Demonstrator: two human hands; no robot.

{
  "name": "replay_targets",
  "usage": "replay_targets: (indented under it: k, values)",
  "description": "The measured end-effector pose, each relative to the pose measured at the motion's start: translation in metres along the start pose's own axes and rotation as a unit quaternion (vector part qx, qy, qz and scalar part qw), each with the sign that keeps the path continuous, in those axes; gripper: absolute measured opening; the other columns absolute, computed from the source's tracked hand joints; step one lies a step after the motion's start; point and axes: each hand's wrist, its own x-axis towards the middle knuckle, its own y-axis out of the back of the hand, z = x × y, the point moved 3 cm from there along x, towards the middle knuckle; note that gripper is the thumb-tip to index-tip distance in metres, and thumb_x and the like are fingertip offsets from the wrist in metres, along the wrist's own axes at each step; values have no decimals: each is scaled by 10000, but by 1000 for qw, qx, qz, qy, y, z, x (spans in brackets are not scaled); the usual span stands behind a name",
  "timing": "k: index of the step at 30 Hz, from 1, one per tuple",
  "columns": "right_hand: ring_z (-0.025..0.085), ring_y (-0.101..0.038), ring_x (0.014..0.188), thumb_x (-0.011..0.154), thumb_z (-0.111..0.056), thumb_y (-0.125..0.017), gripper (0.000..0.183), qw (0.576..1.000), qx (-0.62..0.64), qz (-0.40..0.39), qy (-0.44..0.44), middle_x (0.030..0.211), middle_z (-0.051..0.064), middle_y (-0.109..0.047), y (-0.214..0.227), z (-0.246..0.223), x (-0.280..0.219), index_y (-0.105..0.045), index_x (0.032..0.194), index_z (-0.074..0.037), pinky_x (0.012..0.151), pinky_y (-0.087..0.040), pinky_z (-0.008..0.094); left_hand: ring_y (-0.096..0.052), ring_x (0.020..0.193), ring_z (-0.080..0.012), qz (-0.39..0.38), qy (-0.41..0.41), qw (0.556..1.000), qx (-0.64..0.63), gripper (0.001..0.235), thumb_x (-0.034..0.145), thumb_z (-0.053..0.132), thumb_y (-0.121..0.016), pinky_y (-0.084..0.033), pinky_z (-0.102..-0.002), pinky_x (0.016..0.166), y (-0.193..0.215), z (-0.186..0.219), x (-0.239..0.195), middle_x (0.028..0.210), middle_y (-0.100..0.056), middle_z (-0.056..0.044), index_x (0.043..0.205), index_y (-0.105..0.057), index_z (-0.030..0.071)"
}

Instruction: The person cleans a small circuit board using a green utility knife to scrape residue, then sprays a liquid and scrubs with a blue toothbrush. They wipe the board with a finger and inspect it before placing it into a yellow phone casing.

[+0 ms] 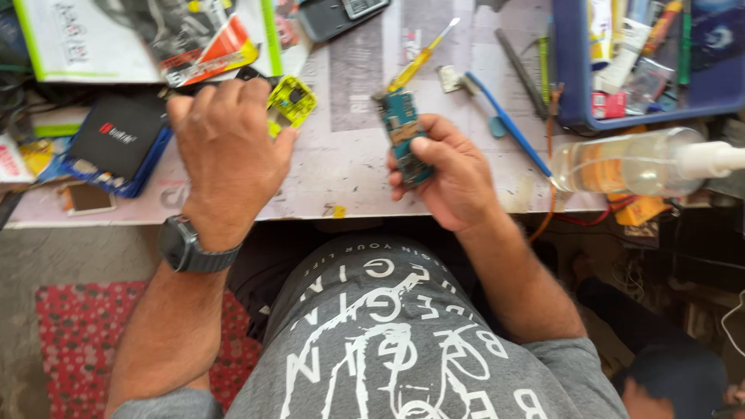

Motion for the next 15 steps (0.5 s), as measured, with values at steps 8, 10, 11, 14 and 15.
replay_targets:
  k: [8,10,11,14,15]
  values:
    - [240,-699,785,1099,-247,-444,422,1000,9,-6,-27,1069,263,-695,-5,0,-2,-473,1422,22,653,-598,398,-661,877,-290,-17,3,998,-61,254,904,257,-831,-376,-452,826,-8,-2,3,924,-730,-105,1067,-760,76]
    - [243,-701,783,1107,-300,-407,458,999,29,-10,-36,1074,273,-696,-5,-1,-1,-473,1423,25,647,-597,396,-666,851,-298,-11,8,996,-85,200,936,240,-821,-387,-466,802,-7,-5,4,916,-734,-104,1042,-764,81]
    - [244,-700,786,1108,-321,-398,476,998,41,-15,-38,1080,276,-696,-5,-1,0,-476,1427,23,648,-595,394,-669,824,-302,-8,11,995,-97,179,946,228,-818,-401,-476,781,-6,-8,5,906,-734,-104,1026,-765,78]
    - [251,-698,809,1118,-349,-401,481,995,79,-38,-47,1112,273,-694,-4,-3,3,-479,1425,13,670,-589,400,-666,772,-291,-6,58,977,-203,175,1001,187,-792,-467,-431,724,-1,-17,5,878,-697,-140,1021,-729,24]
    - [254,-697,819,1123,-353,-407,474,993,92,-47,-50,1125,271,-694,-3,-5,4,-480,1421,9,680,-587,404,-663,759,-283,-6,80,965,-250,186,1024,172,-779,-494,-403,706,1,-20,5,869,-678,-158,1026,-711,-1]
